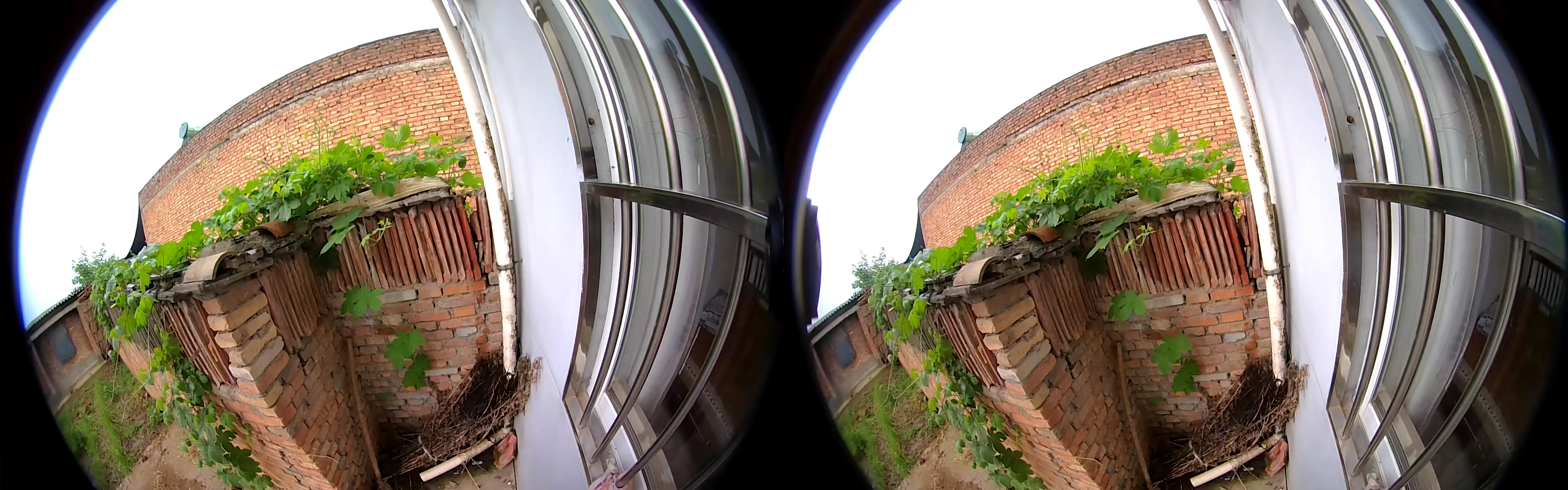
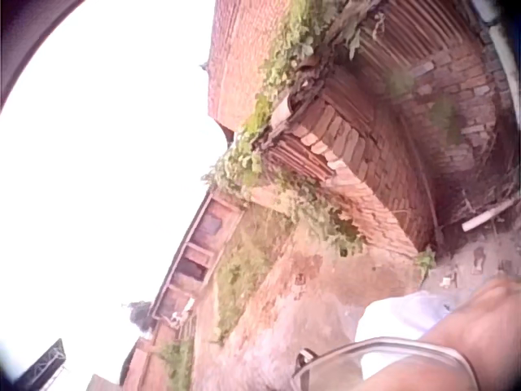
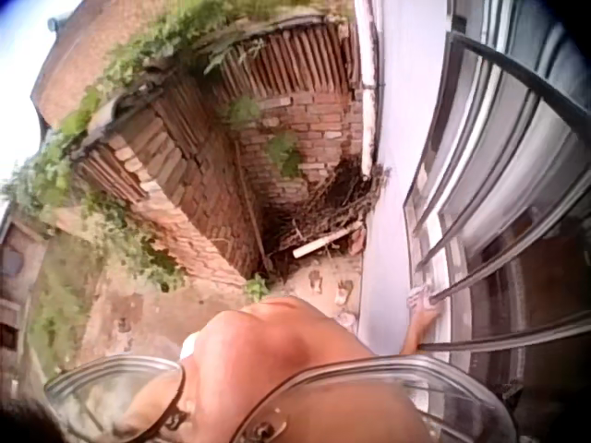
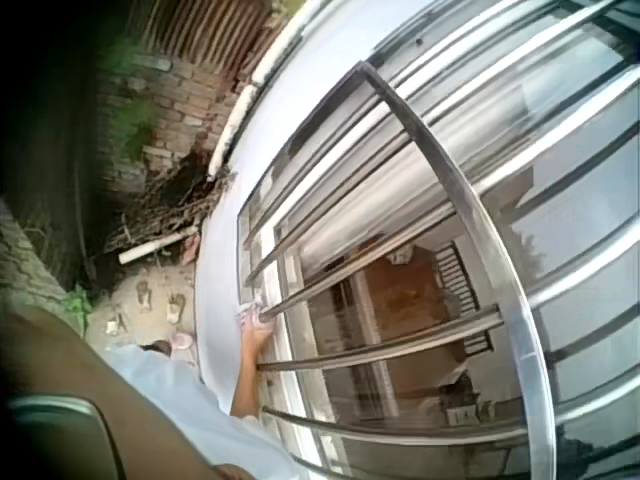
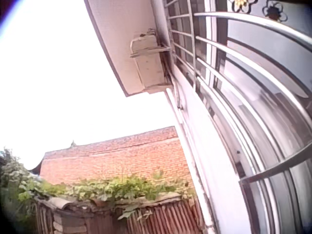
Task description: The person wipes the metal security bars and glass of a window using a cloth while standing on an outdoor patio.
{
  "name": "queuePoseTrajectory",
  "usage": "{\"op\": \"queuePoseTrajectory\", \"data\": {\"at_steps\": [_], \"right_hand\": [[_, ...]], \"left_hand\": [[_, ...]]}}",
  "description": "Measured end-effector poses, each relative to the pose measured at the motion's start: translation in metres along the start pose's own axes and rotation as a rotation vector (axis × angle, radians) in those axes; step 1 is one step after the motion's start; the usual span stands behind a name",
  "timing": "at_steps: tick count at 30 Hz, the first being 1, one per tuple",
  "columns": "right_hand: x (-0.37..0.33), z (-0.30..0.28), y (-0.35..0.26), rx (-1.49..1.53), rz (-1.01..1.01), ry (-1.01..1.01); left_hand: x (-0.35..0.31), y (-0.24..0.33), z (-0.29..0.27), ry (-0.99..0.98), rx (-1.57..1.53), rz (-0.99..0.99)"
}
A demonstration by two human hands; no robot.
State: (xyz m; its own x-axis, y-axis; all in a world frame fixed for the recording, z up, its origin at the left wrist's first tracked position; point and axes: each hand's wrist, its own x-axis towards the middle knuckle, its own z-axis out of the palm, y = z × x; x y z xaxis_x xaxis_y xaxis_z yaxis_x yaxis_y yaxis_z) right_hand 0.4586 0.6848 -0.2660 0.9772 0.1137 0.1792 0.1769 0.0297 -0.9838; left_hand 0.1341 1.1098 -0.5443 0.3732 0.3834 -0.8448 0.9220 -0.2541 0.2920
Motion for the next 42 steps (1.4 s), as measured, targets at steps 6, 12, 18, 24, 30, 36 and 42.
{"op": "queuePoseTrajectory", "data": {"at_steps": [6, 12, 18, 24, 30, 36, 42], "right_hand": [[0.006, 0.003, 0.021, 0.159, -0.027, 0.049], [0.0, 0.002, 0.02, 0.16, 0.106, -0.053], [0.078, -0.014, 0.221, -0.21, -0.268, 0.375], [-0.004, -0.006, 0.011, -0.177, 0.056, 0.058], [-0.001, -0.01, 0.009, -0.122, -0.243, 0.19], [-0.013, -0.014, -0.015, -0.102, -0.135, 0.172], [-0.018, -0.008, 0.003, -0.077, -0.318, 0.216]], "left_hand": [[-0.072, -0.051, -0.039, 0.238, -0.12, 0.03], [-0.174, -0.027, -0.073, 0.472, -0.11, 0.209], [-0.227, 0.045, -0.113, 0.629, -0.018, 0.382], [-0.278, 0.043, -0.138, 0.78, -0.025, 0.344], [-0.296, 0.075, -0.156, 0.858, -0.009, 0.391], [-0.298, 0.075, -0.161, 0.872, 0.001, 0.412], [-0.296, 0.058, -0.132, 0.828, -0.03, 0.44]]}}
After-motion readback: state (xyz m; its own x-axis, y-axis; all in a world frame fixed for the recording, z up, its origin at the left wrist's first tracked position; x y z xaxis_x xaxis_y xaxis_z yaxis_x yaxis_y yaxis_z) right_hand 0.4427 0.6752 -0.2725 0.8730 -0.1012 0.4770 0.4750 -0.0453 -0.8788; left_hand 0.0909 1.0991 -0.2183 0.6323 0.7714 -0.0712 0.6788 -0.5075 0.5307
